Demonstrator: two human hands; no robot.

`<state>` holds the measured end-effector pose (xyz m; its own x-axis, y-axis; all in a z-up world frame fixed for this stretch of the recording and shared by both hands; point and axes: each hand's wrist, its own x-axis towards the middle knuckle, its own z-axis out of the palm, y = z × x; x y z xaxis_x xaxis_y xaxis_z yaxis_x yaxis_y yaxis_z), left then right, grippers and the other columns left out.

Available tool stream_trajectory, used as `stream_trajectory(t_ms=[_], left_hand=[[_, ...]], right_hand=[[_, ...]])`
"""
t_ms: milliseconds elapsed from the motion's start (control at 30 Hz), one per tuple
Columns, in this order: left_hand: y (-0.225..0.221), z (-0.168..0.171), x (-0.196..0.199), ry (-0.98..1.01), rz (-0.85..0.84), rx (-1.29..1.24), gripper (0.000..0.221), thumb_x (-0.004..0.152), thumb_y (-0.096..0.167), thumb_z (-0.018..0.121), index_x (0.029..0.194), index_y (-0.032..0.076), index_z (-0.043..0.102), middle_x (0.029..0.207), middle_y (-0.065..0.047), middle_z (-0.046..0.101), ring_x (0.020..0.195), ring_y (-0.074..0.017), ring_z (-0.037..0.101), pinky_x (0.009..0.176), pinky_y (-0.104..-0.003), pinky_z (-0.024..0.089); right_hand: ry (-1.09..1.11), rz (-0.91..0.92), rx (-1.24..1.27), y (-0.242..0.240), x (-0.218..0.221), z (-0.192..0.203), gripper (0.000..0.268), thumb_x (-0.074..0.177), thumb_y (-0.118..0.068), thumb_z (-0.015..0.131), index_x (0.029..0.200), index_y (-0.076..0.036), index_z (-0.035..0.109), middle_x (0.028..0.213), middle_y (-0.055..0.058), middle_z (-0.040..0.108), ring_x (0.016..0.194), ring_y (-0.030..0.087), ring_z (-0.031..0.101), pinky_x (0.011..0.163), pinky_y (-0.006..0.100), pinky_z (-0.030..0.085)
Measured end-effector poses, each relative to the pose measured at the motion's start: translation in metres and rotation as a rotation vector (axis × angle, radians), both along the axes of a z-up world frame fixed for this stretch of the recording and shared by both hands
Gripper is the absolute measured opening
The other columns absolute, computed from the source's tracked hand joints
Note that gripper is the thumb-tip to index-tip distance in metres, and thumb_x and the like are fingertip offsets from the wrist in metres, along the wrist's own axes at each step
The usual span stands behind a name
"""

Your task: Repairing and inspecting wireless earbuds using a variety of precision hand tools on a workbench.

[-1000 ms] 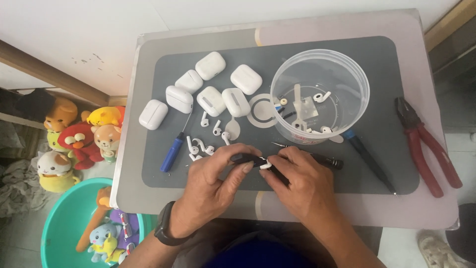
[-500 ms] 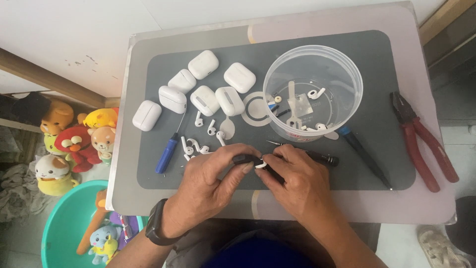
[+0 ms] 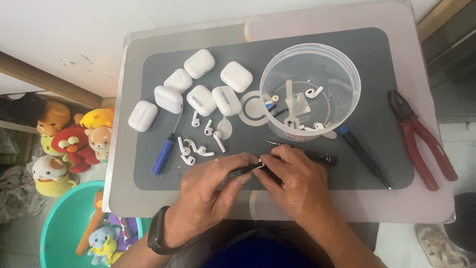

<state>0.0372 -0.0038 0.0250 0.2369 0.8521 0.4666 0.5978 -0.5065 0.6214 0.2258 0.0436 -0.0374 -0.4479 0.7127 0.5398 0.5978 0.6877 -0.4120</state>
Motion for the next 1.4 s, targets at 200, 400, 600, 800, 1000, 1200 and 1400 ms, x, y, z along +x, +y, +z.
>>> stream_trajectory(t_ms=[200,400,600,800,1000,1200,1400], left_hand=[[0.002,-0.004,0.0,0.028,-0.021,0.055,0.022,0.108,0.017,0.047,0.117,0.002,0.06,0.111,-0.008,0.074,0.086,-0.0224,0.077,0.072,-0.031,0.061],[0.002,-0.002,-0.001,0.009,0.055,-0.027,0.022,0.105,0.02,0.053,0.118,0.005,0.063,0.109,-0.006,0.076,0.089,-0.0222,0.077,0.078,-0.03,0.06],[-0.002,-0.005,0.0,-0.051,0.268,-0.161,0.018,0.102,0.025,0.06,0.117,0.015,0.064,0.109,0.002,0.077,0.093,-0.0141,0.077,0.082,-0.024,0.057],[-0.003,0.007,0.009,-0.177,0.289,-0.179,0.022,0.101,0.026,0.057,0.113,0.01,0.067,0.107,-0.001,0.077,0.095,-0.014,0.077,0.085,-0.026,0.064],[-0.007,0.001,0.014,-0.24,0.33,-0.146,0.018,0.098,0.017,0.062,0.112,0.007,0.068,0.104,-0.003,0.078,0.095,-0.0118,0.074,0.088,-0.024,0.063],[-0.019,-0.003,0.011,-1.0,0.353,-0.152,0.024,0.093,0.005,0.062,0.117,0.005,0.056,0.101,-0.028,0.073,0.082,-0.0371,0.075,0.068,-0.048,0.071],[-0.022,0.013,-0.014,-1.164,0.387,-0.135,0.025,0.102,0.01,0.058,0.127,0.004,0.056,0.106,-0.023,0.069,0.094,-0.0322,0.071,0.064,-0.043,0.068]], right_hand=[[0.015,-0.014,-0.006,-0.001,-0.001,-0.003,0.019,0.086,-0.018,0.086,0.095,-0.011,0.071,0.092,0.0,0.061,0.071,0.019,0.063,0.045,0.033,0.05],[0.004,-0.007,-0.045,0.0,-0.001,0.001,0.021,0.084,-0.021,0.086,0.098,-0.011,0.072,0.095,0.002,0.064,0.077,0.023,0.065,0.051,0.038,0.051],[0.015,-0.042,-0.046,-0.002,-0.002,0.0,0.02,0.085,-0.022,0.084,0.1,-0.012,0.074,0.091,0.0,0.064,0.074,0.021,0.065,0.044,0.038,0.049],[0.05,0.01,0.039,-0.001,0.0,0.009,0.02,0.091,-0.021,0.083,0.104,-0.01,0.074,0.088,0.001,0.067,0.076,0.02,0.067,0.06,0.032,0.052],[0.168,0.072,0.086,-0.002,0.002,0.008,0.005,0.096,-0.004,0.069,0.095,0.0,0.071,0.092,0.007,0.069,0.078,0.024,0.067,0.07,0.034,0.055],[0.264,0.074,0.097,-0.014,0.016,0.042,0.009,0.095,0.002,0.06,0.088,0.002,0.067,0.082,0.01,0.065,0.069,0.023,0.063,0.062,0.031,0.052],[0.209,-0.194,0.279,0.0,0.053,0.073,0.008,0.095,-0.001,0.07,0.091,0.003,0.075,0.089,0.015,0.072,0.077,0.028,0.068,0.067,0.035,0.055]])
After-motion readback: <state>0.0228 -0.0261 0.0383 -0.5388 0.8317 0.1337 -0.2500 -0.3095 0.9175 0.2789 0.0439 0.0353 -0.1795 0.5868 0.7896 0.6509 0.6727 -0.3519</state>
